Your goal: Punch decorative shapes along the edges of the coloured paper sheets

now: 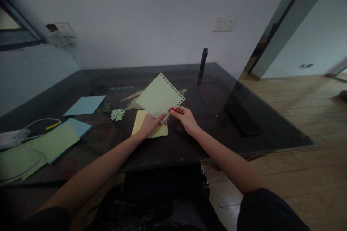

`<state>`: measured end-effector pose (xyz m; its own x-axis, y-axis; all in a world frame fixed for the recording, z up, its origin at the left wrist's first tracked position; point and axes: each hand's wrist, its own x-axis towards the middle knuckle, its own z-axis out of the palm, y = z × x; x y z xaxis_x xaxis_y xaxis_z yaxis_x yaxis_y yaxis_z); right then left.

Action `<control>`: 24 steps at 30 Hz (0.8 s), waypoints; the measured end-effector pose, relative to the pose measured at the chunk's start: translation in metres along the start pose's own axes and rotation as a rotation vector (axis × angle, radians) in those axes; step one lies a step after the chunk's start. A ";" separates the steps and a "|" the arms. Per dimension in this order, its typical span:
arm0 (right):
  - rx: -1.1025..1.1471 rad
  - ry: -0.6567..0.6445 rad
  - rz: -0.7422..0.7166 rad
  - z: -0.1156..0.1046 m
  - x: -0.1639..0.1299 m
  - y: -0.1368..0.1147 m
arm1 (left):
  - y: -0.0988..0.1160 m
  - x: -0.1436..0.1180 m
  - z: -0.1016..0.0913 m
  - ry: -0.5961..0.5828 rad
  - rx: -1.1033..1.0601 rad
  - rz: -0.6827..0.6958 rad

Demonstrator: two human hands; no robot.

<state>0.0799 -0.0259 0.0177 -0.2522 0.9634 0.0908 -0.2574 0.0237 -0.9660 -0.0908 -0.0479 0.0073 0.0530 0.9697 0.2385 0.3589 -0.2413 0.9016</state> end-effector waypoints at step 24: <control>0.083 0.035 0.067 0.000 -0.002 -0.005 | 0.002 0.001 -0.001 0.041 0.009 -0.003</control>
<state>0.0812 -0.0279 0.0221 -0.2389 0.9709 0.0166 -0.3177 -0.0620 -0.9462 -0.0908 -0.0472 0.0102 0.0141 0.9680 0.2505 0.3671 -0.2381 0.8992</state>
